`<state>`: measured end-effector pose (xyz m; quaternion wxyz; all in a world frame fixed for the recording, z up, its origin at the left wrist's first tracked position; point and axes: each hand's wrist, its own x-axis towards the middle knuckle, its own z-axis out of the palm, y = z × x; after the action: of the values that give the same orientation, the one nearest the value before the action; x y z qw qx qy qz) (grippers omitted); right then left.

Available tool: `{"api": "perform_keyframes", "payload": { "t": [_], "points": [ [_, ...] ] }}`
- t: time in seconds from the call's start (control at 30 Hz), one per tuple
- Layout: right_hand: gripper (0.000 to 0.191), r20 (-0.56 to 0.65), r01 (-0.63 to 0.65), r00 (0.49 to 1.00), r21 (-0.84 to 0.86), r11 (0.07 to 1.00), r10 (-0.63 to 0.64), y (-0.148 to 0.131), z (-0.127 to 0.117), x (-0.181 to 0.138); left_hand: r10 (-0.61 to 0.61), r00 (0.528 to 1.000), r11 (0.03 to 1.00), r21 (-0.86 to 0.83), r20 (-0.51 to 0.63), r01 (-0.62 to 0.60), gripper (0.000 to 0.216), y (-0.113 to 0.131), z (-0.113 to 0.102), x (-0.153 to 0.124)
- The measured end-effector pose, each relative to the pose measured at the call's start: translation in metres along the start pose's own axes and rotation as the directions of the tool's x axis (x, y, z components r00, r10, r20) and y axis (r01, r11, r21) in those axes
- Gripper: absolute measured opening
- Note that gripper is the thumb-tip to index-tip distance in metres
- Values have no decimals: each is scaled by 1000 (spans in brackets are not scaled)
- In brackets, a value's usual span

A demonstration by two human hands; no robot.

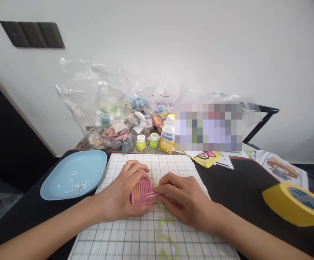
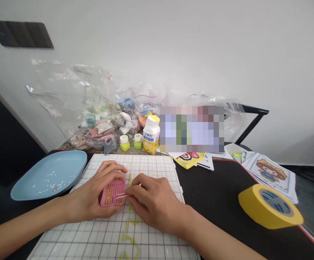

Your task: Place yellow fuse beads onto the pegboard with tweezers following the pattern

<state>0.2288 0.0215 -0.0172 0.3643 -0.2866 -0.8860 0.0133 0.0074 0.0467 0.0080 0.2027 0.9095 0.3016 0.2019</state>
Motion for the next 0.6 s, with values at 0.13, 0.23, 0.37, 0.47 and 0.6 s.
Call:
{"api": "perform_keyframes", "payload": {
  "t": [0.13, 0.23, 0.37, 0.47, 0.6],
  "points": [
    [16, 6, -9, 1000, 3, 1000, 9, 1, -1, -1, -4, 1000, 1000, -3, 1, 4, 38, 0, 0, -1],
    [17, 20, -3, 1000, 5, 1000, 3, 1, -1, -1, 4, 1000, 1000, -9, -8, -4, 38, 0, 1, -1],
    [17, 25, 0, 1000, 3, 1000, 0, 0, -2, 0, 8, 1000, 1000, -17, -13, -8, 38, -1, 1, 0],
    [17, 21, 5, 1000, 2, 1000, -5, -1, -1, 0, -1, 1000, 1000, -21, -4, 1, 39, -1, 1, 0],
    [16, 6, 1, 1000, 10, 1000, -2, 0, -3, 1, -12, 1000, 999, -30, 8, 12, 36, -1, 0, 0]
  ]
}}
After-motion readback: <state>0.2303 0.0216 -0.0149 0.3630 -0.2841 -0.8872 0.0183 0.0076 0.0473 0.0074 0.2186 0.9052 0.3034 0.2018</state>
